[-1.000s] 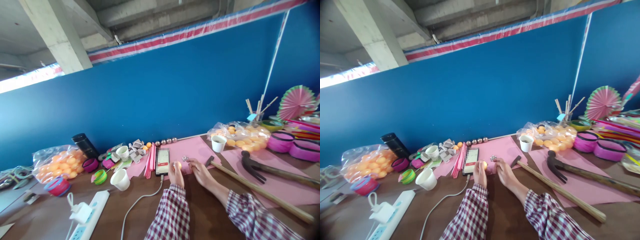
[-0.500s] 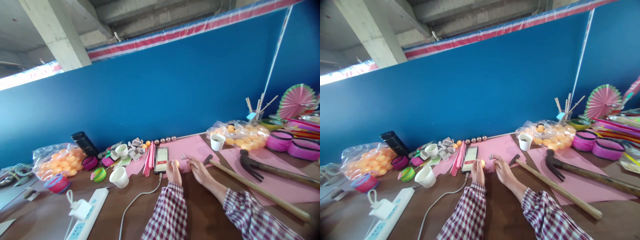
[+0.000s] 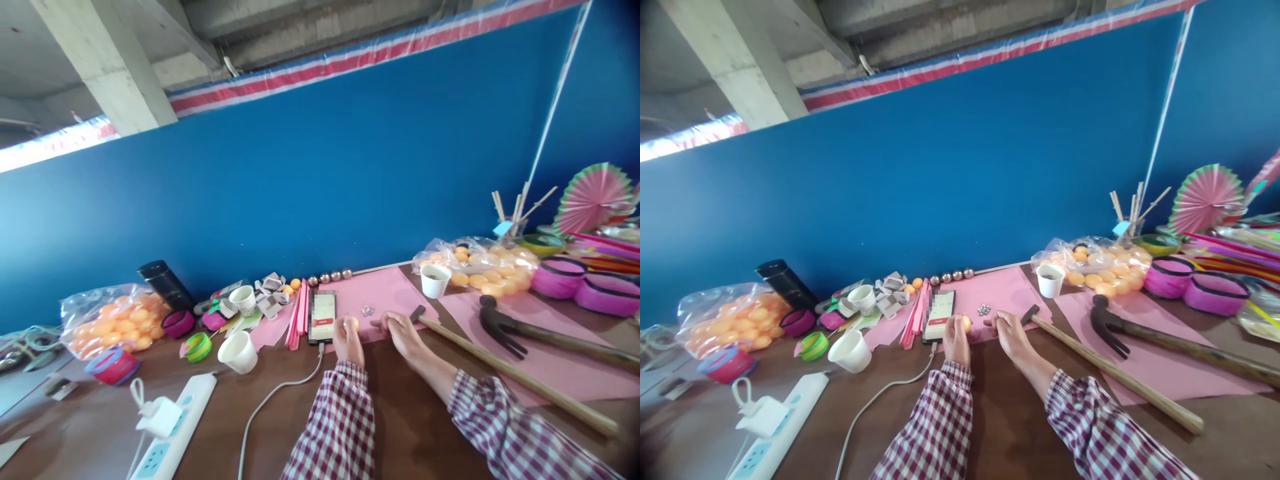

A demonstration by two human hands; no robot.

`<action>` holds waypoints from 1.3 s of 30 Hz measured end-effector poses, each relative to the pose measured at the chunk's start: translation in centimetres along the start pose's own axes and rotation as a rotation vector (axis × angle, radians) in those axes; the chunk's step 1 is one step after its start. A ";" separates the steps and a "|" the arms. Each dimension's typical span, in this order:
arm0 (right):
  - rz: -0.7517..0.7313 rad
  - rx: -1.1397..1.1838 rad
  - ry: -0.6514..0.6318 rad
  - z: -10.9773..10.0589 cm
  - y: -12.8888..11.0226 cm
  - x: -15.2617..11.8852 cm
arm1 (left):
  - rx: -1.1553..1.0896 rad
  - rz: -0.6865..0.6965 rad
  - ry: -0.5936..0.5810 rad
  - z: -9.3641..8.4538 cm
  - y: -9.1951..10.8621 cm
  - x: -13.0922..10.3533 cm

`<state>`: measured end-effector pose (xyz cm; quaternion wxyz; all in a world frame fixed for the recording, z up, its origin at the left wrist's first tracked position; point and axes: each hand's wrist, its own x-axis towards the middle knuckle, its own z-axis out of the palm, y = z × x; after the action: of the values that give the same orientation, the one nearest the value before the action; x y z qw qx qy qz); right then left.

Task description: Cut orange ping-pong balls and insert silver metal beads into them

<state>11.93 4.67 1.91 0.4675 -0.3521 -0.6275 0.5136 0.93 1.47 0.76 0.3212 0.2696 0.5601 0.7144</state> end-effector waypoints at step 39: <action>-0.013 -0.084 0.053 -0.4 2.8 0.9 | 0.177 0.140 -0.087 0.1 -0.6 0.1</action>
<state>11.97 6.22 -0.60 0.4723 -0.3808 -0.6382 0.4740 0.99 1.71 0.21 0.2693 0.3662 0.5864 0.6705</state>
